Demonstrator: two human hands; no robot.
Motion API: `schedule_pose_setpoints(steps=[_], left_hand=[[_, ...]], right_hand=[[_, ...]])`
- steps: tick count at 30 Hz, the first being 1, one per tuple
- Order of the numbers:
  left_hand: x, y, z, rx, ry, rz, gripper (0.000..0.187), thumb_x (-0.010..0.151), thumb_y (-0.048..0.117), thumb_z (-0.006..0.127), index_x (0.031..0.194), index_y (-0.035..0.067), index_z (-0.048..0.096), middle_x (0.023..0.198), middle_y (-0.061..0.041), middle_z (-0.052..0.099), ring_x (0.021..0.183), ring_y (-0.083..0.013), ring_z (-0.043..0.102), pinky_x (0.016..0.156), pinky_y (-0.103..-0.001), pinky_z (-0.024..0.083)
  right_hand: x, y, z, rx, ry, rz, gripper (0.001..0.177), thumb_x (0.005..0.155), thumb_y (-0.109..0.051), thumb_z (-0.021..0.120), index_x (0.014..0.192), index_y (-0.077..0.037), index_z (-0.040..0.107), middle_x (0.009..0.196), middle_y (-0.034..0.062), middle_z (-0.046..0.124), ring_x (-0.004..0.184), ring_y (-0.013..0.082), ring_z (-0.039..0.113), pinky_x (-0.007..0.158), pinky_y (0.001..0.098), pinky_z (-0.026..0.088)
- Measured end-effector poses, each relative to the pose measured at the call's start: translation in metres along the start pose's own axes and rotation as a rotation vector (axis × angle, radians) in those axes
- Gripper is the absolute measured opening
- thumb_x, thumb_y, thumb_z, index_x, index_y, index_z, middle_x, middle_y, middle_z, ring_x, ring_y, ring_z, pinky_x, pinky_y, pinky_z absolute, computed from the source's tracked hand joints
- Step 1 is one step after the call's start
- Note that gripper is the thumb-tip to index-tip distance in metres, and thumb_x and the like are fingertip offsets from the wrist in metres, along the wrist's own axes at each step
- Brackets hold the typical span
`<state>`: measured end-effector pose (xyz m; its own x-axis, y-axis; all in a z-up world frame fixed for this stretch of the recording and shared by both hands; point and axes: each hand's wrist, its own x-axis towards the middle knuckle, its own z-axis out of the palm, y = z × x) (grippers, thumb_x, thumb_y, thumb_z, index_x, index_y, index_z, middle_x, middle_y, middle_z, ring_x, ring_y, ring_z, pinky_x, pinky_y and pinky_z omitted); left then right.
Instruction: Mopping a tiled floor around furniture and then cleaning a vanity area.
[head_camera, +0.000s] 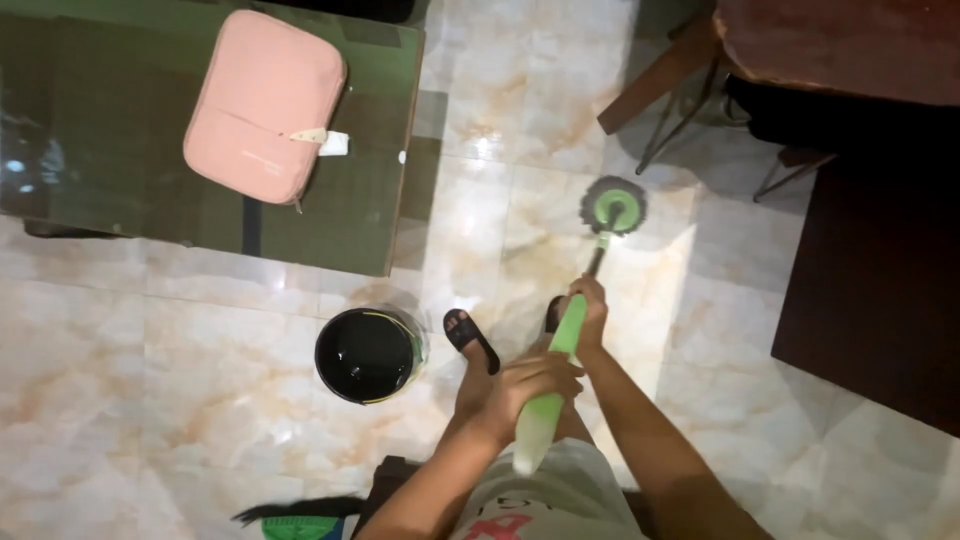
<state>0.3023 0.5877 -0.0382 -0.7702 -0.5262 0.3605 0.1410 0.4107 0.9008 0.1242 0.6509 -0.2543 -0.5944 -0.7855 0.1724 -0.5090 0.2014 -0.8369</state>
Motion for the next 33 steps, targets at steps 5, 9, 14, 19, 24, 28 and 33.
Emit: schedule_pose_setpoints(steps=[5, 9, 14, 19, 24, 28, 33], left_hand=[[-0.002, 0.010, 0.000, -0.087, 0.072, -0.041, 0.021, 0.078, 0.018, 0.079, 0.093, 0.006, 0.070, 0.097, -0.009, 0.074, 0.097, -0.0298, 0.075, 0.090, -0.040, 0.060], [-0.008, 0.044, -0.019, -0.117, 0.104, -0.032, 0.025, 0.077, 0.025, 0.084, 0.087, 0.007, 0.069, 0.090, -0.007, 0.072, 0.087, -0.0268, 0.074, 0.082, -0.039, 0.060], [-0.053, 0.032, 0.000, 0.103, 0.257, -0.002, 0.028, 0.076, 0.030, 0.087, 0.079, 0.009, 0.068, 0.083, -0.007, 0.070, 0.081, -0.0263, 0.073, 0.074, -0.039, 0.059], [-0.043, 0.015, -0.008, 0.359, 0.333, -0.094, 0.025, 0.068, 0.024, 0.081, 0.080, 0.008, 0.067, 0.084, -0.009, 0.067, 0.087, -0.0303, 0.072, 0.081, -0.043, 0.059], [-0.049, 0.013, 0.018, 0.397, 0.309, -0.157, 0.021, 0.074, 0.020, 0.081, 0.082, 0.008, 0.065, 0.088, -0.008, 0.067, 0.088, -0.0281, 0.070, 0.084, -0.041, 0.058], [-0.039, 0.033, 0.052, 0.234, 0.227, -0.020, 0.019, 0.083, 0.023, 0.081, 0.088, 0.011, 0.067, 0.085, -0.004, 0.063, 0.083, -0.0258, 0.067, 0.078, -0.040, 0.054], [-0.023, 0.025, 0.100, 0.177, 0.210, -0.004, 0.025, 0.091, 0.020, 0.080, 0.080, 0.010, 0.061, 0.081, -0.005, 0.061, 0.077, -0.0265, 0.063, 0.070, -0.040, 0.047]], right_hand=[[-0.004, 0.011, -0.002, 0.011, -0.013, 0.002, 0.014, 0.074, 0.007, 0.065, 0.081, -0.002, 0.056, 0.089, 0.0158, 0.062, 0.108, 0.0384, 0.067, 0.090, 0.0410, 0.054], [-0.001, -0.017, 0.034, 0.153, -0.213, -0.023, 0.015, 0.073, 0.008, 0.066, 0.081, -0.001, 0.057, 0.094, 0.0162, 0.064, 0.105, 0.0370, 0.068, 0.086, 0.0396, 0.053], [0.024, -0.034, 0.118, 0.292, -0.878, -0.155, 0.022, 0.078, 0.001, 0.070, 0.098, -0.002, 0.062, 0.112, 0.0190, 0.065, 0.118, 0.0366, 0.058, 0.105, 0.0471, 0.037], [0.035, 0.001, 0.202, 0.429, -1.033, -0.285, 0.004, 0.087, -0.001, 0.063, 0.088, -0.004, 0.060, 0.125, 0.0196, 0.063, 0.146, 0.0360, 0.039, 0.119, 0.0434, 0.030], [0.017, 0.033, 0.201, 0.651, -1.184, 0.285, 0.018, 0.105, -0.005, 0.051, 0.100, -0.004, 0.068, 0.121, 0.0185, 0.059, 0.141, 0.0309, 0.038, 0.118, 0.0380, 0.031], [0.026, -0.012, 0.117, 0.578, -1.301, 0.451, 0.018, 0.098, -0.006, 0.058, 0.112, -0.006, 0.069, 0.119, 0.0121, 0.055, 0.113, 0.0232, 0.049, 0.101, 0.0337, 0.037], [0.038, -0.017, 0.085, 0.407, -1.454, 0.348, 0.004, 0.087, -0.002, 0.060, 0.087, -0.003, 0.064, 0.138, 0.0089, 0.053, 0.133, 0.0247, 0.046, 0.112, 0.0313, 0.032]])
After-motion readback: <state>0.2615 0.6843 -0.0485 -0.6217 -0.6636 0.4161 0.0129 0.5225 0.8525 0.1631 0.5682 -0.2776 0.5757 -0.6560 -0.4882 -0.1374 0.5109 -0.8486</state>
